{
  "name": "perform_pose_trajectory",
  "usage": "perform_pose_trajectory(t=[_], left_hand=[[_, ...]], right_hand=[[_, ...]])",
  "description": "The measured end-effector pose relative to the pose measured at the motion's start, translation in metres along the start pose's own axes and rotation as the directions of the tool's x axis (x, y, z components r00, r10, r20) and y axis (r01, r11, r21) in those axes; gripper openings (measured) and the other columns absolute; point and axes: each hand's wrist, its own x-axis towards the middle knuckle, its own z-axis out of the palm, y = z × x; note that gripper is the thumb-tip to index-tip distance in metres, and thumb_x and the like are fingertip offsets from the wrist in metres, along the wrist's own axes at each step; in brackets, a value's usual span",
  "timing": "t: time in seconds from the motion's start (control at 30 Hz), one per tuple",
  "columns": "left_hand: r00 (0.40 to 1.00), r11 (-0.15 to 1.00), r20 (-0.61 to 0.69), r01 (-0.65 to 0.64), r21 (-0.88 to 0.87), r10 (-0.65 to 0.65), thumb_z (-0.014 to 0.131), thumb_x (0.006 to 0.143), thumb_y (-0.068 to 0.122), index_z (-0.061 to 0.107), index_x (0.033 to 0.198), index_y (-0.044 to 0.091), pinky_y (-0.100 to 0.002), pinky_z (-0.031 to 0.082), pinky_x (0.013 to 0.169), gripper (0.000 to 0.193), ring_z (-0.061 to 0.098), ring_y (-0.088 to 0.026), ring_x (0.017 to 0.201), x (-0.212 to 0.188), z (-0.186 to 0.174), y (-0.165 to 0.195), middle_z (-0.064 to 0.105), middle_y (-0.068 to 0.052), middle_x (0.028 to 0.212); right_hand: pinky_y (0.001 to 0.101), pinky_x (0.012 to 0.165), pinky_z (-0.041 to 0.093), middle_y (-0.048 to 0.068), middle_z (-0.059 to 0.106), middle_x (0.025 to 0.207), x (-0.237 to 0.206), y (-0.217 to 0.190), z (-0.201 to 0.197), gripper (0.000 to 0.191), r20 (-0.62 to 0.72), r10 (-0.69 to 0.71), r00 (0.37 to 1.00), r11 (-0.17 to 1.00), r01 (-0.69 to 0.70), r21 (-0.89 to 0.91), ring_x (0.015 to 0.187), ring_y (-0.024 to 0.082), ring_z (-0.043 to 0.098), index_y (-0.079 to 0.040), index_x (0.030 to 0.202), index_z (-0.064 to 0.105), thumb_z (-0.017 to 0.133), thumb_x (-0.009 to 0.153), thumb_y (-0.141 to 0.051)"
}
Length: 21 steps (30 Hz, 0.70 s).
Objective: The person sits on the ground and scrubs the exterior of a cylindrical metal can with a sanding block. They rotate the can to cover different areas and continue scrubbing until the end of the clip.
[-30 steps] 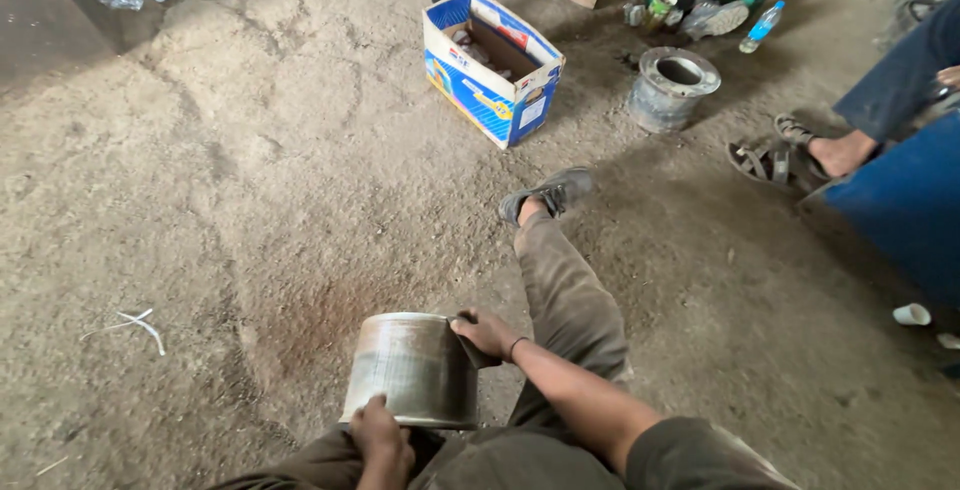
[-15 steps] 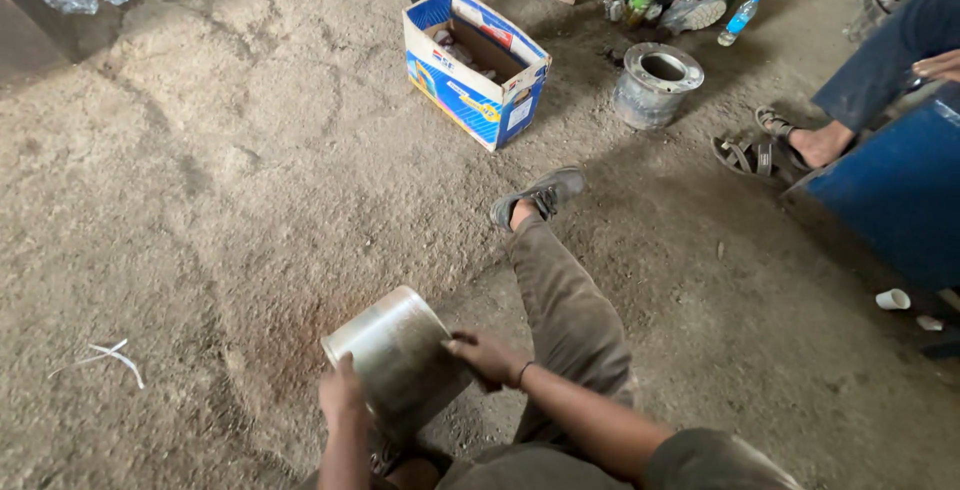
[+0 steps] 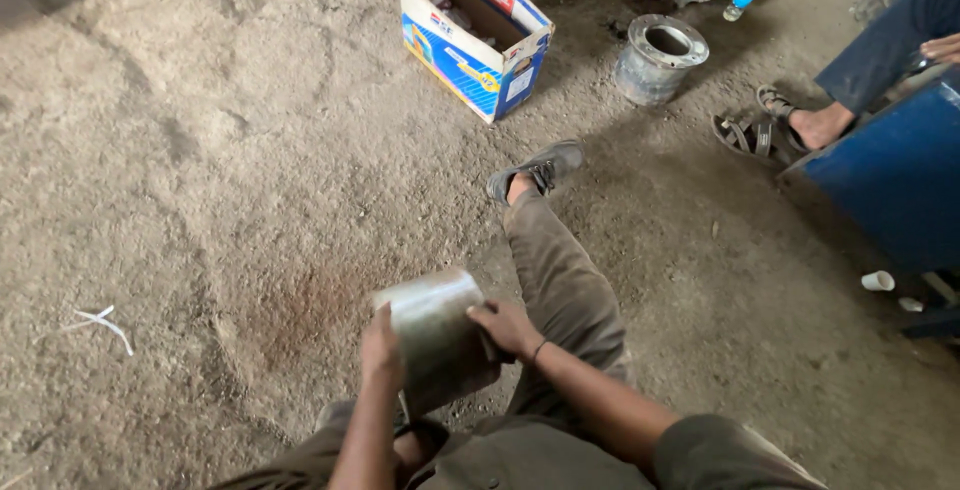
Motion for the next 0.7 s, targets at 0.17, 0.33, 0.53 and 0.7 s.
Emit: perform_pose_trajectory(t=[0.17,0.33,0.53,0.7], left_hand=[[0.958,0.895,0.019,-0.273,0.354,0.285,0.034,0.101,0.057,0.071,0.122,0.0,-0.055,0.044,0.094,0.071,0.061,-0.047,0.106,0.005,0.004,0.006,0.068,-0.03,0.114],[0.997,0.989,0.078,-0.031,0.142,0.02,0.034,0.109,0.052,0.071,0.121,0.0,-0.053,0.048,0.098,0.064,0.064,-0.046,0.113,-0.001,-0.006,-0.003,0.071,-0.03,0.115],[0.996,0.997,0.046,-0.071,0.027,0.07,0.04,0.109,0.051,0.068,0.127,-0.004,-0.048,0.048,0.097,0.064,0.065,-0.041,0.108,0.002,0.0,0.004,0.07,-0.033,0.116],[0.972,0.878,0.199,0.201,-0.435,-0.124,0.044,0.097,0.057,0.063,0.13,-0.005,-0.04,0.053,0.095,0.072,0.068,-0.027,0.109,0.005,-0.004,0.014,0.07,-0.017,0.123]], right_hand=[[0.0403,0.092,0.056,0.023,0.076,0.112,0.007,0.008,-0.002,0.056,-0.104,-0.2,0.974,0.98,0.198,-0.031,0.104,0.034,0.075,-0.001,0.121,0.07,0.064,0.089,-0.047],[0.046,0.102,0.05,0.031,0.065,0.128,0.026,0.024,0.011,0.079,-0.145,-0.213,0.966,0.95,0.171,-0.26,0.121,0.045,0.062,-0.001,0.142,0.054,0.068,0.09,-0.06],[0.0476,0.101,0.05,0.029,0.063,0.132,0.032,0.031,0.003,0.079,-0.287,-0.216,0.933,0.949,0.132,-0.286,0.121,0.045,0.061,-0.008,0.15,0.046,0.068,0.089,-0.054],[0.044,0.104,0.049,0.023,0.064,0.134,0.026,0.031,0.0,0.072,-0.31,-0.374,0.874,0.911,0.284,-0.299,0.124,0.039,0.061,-0.01,0.147,0.051,0.071,0.087,-0.044]])
